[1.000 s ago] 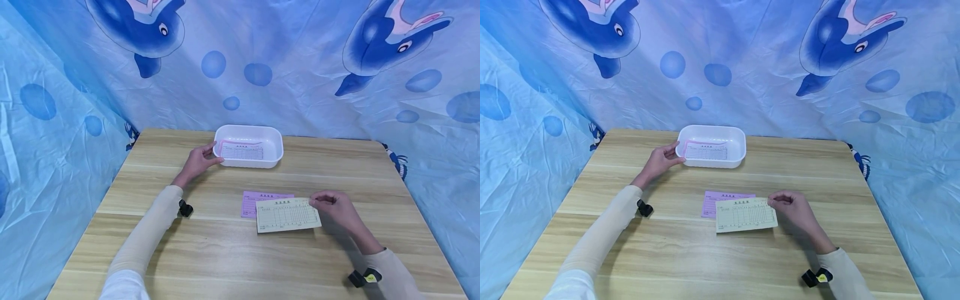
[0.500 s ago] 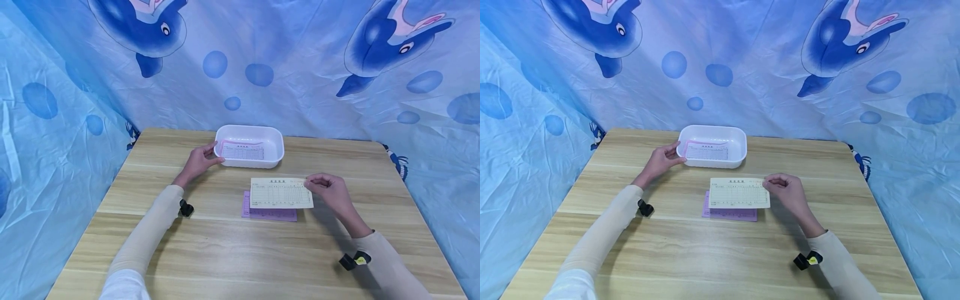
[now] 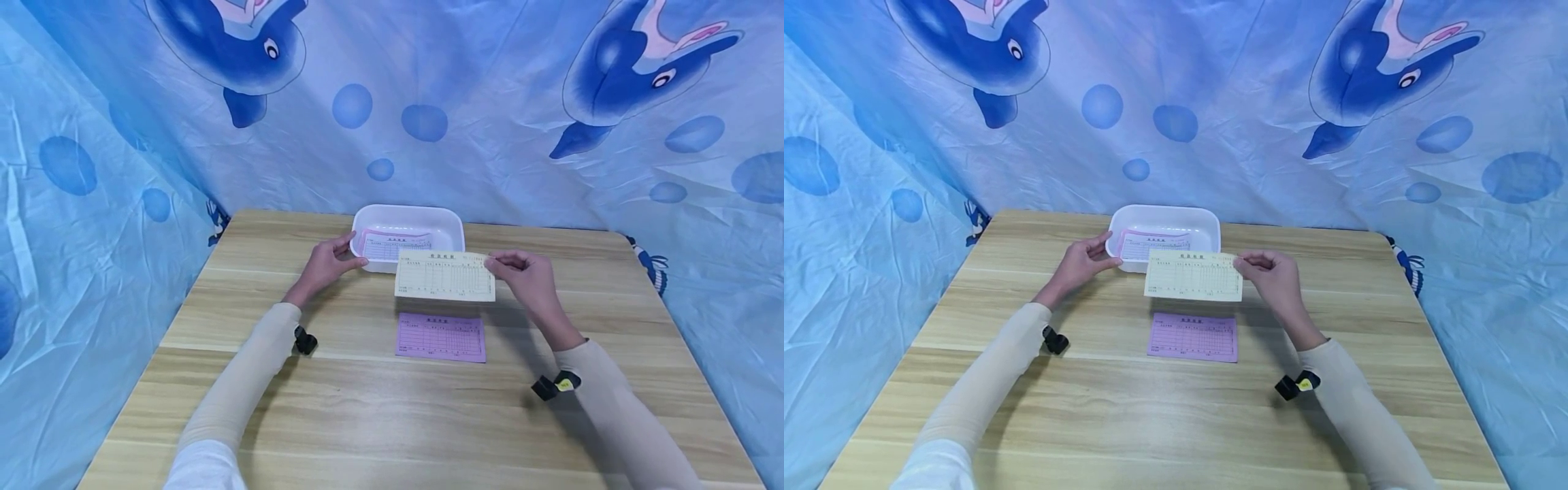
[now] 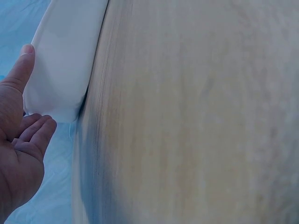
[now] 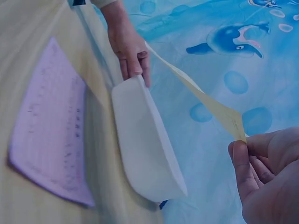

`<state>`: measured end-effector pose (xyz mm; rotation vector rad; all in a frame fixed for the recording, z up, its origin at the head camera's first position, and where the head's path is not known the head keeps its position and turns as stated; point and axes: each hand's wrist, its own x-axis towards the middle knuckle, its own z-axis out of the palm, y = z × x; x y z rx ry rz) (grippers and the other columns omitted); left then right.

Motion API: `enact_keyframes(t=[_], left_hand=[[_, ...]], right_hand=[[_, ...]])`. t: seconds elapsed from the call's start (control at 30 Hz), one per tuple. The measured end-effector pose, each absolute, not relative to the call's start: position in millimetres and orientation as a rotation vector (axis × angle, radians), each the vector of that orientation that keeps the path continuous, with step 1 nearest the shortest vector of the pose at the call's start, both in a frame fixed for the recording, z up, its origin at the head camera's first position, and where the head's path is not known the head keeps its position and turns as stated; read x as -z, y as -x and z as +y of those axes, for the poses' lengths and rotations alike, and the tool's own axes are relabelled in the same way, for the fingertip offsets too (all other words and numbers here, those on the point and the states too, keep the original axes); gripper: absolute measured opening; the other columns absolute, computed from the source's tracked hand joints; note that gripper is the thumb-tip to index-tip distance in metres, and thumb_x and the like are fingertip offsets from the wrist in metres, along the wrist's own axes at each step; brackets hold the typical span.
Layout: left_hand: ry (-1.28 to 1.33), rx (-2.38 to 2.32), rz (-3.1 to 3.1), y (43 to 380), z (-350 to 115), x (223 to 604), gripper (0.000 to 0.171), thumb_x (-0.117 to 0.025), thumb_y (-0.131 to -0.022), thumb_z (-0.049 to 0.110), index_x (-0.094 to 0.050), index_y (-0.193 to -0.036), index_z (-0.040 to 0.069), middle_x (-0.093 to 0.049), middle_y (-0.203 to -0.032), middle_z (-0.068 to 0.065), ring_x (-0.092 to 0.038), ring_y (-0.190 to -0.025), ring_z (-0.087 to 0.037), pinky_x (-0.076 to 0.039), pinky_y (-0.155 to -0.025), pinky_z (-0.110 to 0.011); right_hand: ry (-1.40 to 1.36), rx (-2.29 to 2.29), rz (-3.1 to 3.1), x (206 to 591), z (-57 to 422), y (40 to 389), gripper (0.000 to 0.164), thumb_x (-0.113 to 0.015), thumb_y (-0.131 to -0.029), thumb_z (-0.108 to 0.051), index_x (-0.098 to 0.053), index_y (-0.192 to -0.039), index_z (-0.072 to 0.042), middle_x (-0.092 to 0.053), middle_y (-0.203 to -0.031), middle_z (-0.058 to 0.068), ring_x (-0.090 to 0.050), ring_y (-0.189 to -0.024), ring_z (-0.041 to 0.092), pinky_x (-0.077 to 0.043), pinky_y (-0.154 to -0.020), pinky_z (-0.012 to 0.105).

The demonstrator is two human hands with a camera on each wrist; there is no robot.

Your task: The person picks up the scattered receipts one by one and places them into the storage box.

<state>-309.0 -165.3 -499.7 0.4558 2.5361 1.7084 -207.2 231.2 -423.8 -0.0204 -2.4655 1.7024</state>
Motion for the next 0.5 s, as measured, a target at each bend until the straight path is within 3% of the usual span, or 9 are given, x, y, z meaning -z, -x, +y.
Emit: enact_keyframes(t=[0.5], left_hand=[[-0.445,-1.685,2.566,307,-165,499,0.085,-0.086,-0.084,0.032,-0.044,-0.153,0.006,-0.044,-0.157,-0.018,-0.053,-0.137,-0.031,-0.053,-0.105,-0.029]], right_hand=[[-0.016,-1.836,-2.275,416,202,265,0.027,-0.08,-0.091,-0.013,-0.074,-0.11,0.005,-0.075,-0.088,-0.006,-0.072,-0.082,0.007,-0.065,-0.078,0.027]])
